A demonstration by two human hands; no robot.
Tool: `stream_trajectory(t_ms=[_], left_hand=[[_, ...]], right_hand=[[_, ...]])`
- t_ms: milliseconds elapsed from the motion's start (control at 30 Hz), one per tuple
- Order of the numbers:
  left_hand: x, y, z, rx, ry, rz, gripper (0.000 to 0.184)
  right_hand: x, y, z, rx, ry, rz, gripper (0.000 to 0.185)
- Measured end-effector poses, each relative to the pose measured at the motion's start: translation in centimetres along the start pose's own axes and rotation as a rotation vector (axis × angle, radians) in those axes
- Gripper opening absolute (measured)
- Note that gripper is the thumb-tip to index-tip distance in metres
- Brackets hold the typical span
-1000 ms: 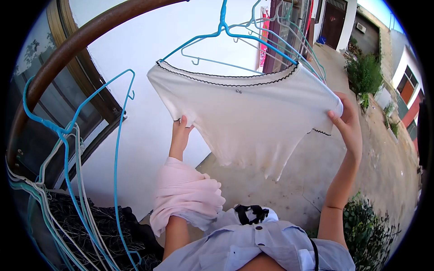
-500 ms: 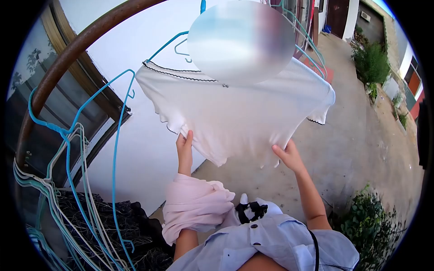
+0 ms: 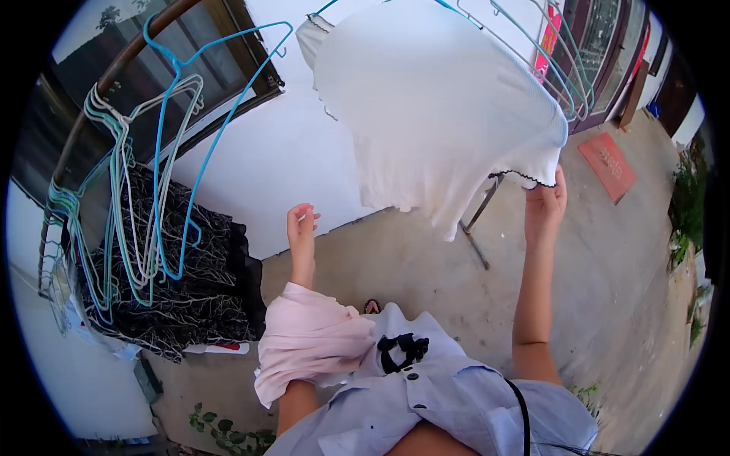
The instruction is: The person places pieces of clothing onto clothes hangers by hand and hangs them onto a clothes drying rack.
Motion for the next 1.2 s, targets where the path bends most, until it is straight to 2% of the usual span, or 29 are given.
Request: stream_trajectory(t_ms=[67,100,167,233,300,333,367,433,467,533,567,633,667,733,767,833,900,933,967,1067,1200], left_hand=[[0.6,1.0,-2.1,0.062,0.023,0.003,0.019],[1.1,1.5,-2.9,0.100,0.035,0.017,0.017],[1.5,1.8,-4.7,0.185,0.027,0.060,0.016],[1.8,2.0,-5.8,0.236,0.040,0.096,0.016],[2.7,2.4,-6.5,0.294,-0.003,0.121,0.016],[2.6,2.3,-6.9,0.326,-0.009,0.119,0.016],[2.7,2.1,-7.0,0.329,-0.022,0.141,0.015],[3.1,2.2,-7.7,0.347,-0.036,0.170,0.015],[3.3,2.2,-8.0,0.351,-0.062,0.167,0.014],[3.5,2.2,-9.4,0.363,-0.087,0.169,0.013],[3.2,2.4,-10.5,0.400,-0.122,0.148,0.012],[3.1,2.9,-11.8,0.439,-0.153,0.125,0.011],[3.0,3.1,-11.8,0.410,-0.107,0.121,0.011],[2.8,3.5,-11.6,0.374,-0.059,0.117,0.011],[2.6,3.4,-10.8,0.294,-0.033,0.140,0.011],[3.3,4.1,-9.1,0.087,-0.032,0.140,0.014],[4.4,6.3,-8.2,-0.077,-0.036,0.126,0.014],[4.8,7.3,-8.1,-0.142,-0.029,0.115,0.015],[5.2,8.2,-7.9,-0.199,-0.034,0.104,0.015],[5.4,10.2,-8.0,-0.300,-0.014,0.075,0.016],[5.3,11.4,-8.7,-0.362,0.014,0.049,0.018]], right_hand=[[2.6,0.2,-1.6,-0.007,-0.086,0.003,0.008],[5.0,1.6,-0.8,-0.067,-0.106,0.083,0.008],[7.6,5.0,-2.6,0.212,0.121,0.099,0.005],[10.3,9.9,3.5,-0.230,0.316,0.186,0.005],[12.4,17.4,11.5,-0.749,0.410,0.410,0.011],[11.3,21.3,15.6,-1.088,0.500,0.289,0.023],[10.6,24.9,18.4,-1.251,0.447,0.184,0.035],[10.2,29.3,20.7,-1.263,0.676,-0.086,0.040],[10.6,29.4,21.0,-1.277,0.664,-0.093,0.040],[11.9,31.0,22.1,-1.562,0.786,-0.226,0.034],[12.0,30.7,22.5,-1.567,0.778,-0.234,0.034],[10.9,30.3,23.7,-1.553,0.600,-0.227,0.021],[10.7,30.1,24.6,-1.553,0.599,-0.231,0.021],[8.9,27.9,26.8,-1.374,0.300,-0.112,0.015],[8.1,27.3,27.8,-1.368,0.305,-0.115,0.015],[9.0,25.2,28.9,-1.295,0.426,0.225,0.017],[8.7,21.7,29.6,-0.970,0.104,0.316,0.020],[7.9,20.4,29.5,-0.865,-0.197,0.399,0.020],[8.8,18.7,28.3,-0.596,-0.266,0.643,0.020],[9.7,14.9,26.6,-0.454,-0.375,0.624,0.021],[12.8,11.8,22.6,-0.409,-0.192,0.608,0.021]])
Point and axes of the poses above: each hand's wrist, its own y-axis away from the middle knuckle, its own z-axis out of the palm, x = y × z, the point moved 8 cm from there along -y, towards the middle knuckle, and after that the axes turned 3 degrees about z, right-handed, at the moved point
